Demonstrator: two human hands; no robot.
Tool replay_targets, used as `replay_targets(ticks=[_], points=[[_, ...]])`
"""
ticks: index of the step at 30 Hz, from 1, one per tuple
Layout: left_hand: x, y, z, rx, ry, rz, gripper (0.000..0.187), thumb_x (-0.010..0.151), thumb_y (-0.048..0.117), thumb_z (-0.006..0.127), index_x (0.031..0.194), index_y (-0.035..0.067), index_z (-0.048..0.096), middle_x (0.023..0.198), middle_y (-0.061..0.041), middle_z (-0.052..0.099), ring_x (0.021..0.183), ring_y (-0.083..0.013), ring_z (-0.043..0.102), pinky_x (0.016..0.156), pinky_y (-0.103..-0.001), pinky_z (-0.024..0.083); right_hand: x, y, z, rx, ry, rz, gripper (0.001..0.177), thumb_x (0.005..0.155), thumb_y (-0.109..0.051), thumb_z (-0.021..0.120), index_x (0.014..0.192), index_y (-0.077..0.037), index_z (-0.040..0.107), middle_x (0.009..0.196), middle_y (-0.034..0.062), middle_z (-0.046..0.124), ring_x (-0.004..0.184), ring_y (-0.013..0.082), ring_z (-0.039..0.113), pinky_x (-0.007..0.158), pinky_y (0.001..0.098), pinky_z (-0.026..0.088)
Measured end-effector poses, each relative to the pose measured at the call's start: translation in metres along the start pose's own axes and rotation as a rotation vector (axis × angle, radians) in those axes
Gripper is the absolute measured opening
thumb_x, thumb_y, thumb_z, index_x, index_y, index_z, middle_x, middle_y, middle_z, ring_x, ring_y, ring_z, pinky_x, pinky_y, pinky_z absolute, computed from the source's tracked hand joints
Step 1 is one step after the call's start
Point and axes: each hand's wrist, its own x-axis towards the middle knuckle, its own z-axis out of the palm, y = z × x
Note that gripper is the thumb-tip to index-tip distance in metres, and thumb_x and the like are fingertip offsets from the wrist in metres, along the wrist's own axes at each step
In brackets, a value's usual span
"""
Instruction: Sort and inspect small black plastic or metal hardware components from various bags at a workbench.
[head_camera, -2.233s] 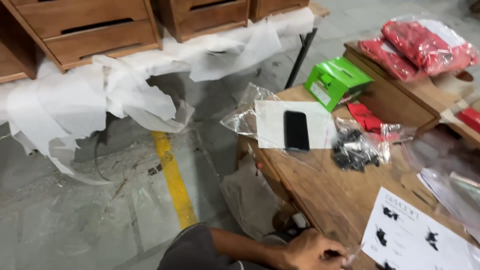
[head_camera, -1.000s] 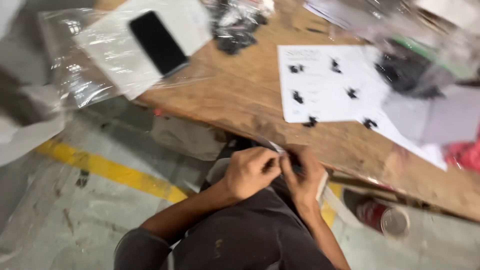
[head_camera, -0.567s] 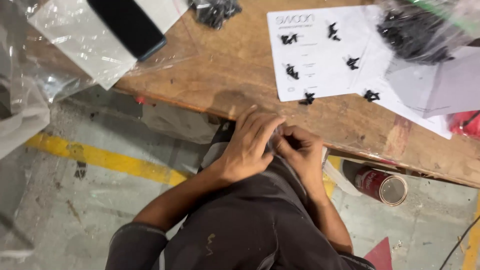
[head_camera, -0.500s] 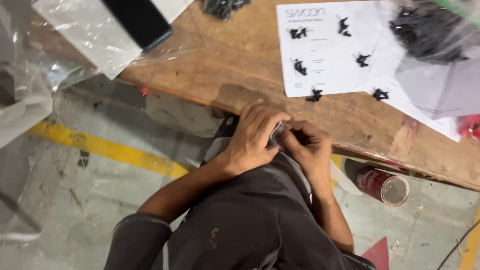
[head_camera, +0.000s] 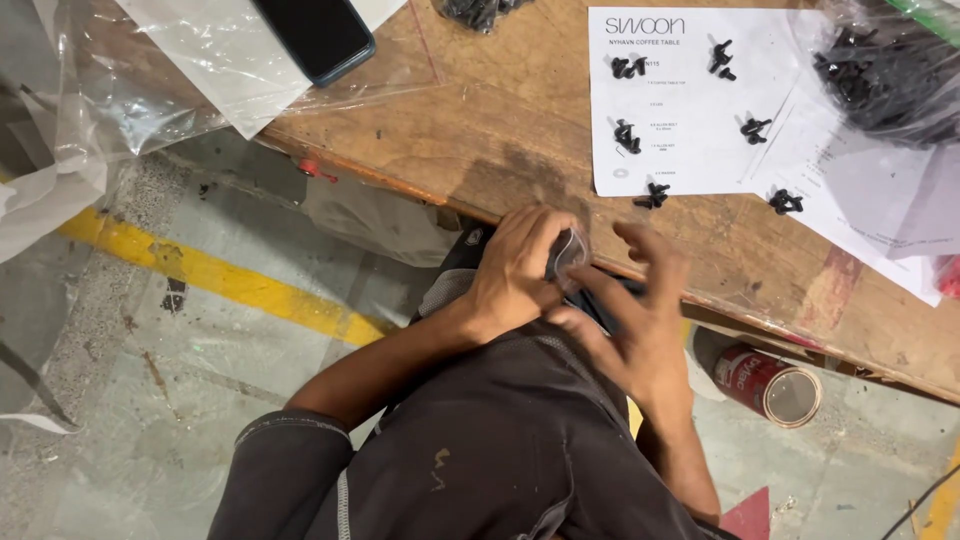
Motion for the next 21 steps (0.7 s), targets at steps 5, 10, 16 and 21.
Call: replay_targets(ticks=[5, 10, 16, 21], points=[[0.007, 0.009, -0.008, 0.016, -0.009, 0.075, 0.059, 0.076, 0.015, 0.086, 0.125, 0.006, 0.053, 0.111, -0.014, 0.065, 0.108, -0.0326, 0.065, 0.106, -0.050, 0.046, 0.014, -0.006, 0.001, -0.274, -0.210, -0.047, 0.057, 0.076, -0.053, 0.077, 0.107, -0.005, 0.077, 0.152, 0.0228, 0.037, 0.143, 0.0416, 0.033, 0.111, 0.0592, 0.041], [0.006, 0.016, -0.008, 0.110, -0.111, 0.071, 0.059, 0.068, 0.013, 0.085, 0.120, 0.009, 0.058, 0.105, -0.009, 0.068, 0.103, -0.0293, 0.067, 0.110, -0.055, 0.043, 0.011, -0.001, 0.006, 0.007, -0.213, -0.033, 0.032, 0.085, -0.034, 0.078, 0.104, -0.009, 0.079, 0.149, 0.0172, 0.047, 0.133, 0.0368, 0.048, 0.107, 0.0485, 0.049], [0.007, 0.012, 0.002, 0.111, -0.027, 0.091, 0.043, 0.077, 0.018, 0.087, 0.110, 0.011, 0.061, 0.098, -0.005, 0.070, 0.094, -0.0236, 0.069, 0.101, -0.047, 0.049, 0.006, 0.012, 0.003, -0.007, -0.146, -0.049, 0.022, 0.081, -0.020, 0.083, 0.099, -0.008, 0.079, 0.139, 0.0144, 0.053, 0.117, 0.0316, 0.056, 0.096, 0.0437, 0.054], [0.016, 0.003, 0.008, 0.004, 0.058, 0.037, 0.035, 0.087, 0.022, 0.087, 0.108, 0.011, 0.061, 0.089, 0.000, 0.069, 0.082, -0.0181, 0.070, 0.087, -0.039, 0.054, 0.016, 0.075, -0.023, -0.037, 0.019, 0.129, 0.026, 0.095, -0.011, 0.075, 0.121, -0.010, 0.075, 0.137, 0.0147, 0.058, 0.115, 0.0274, 0.066, 0.091, 0.0359, 0.062]])
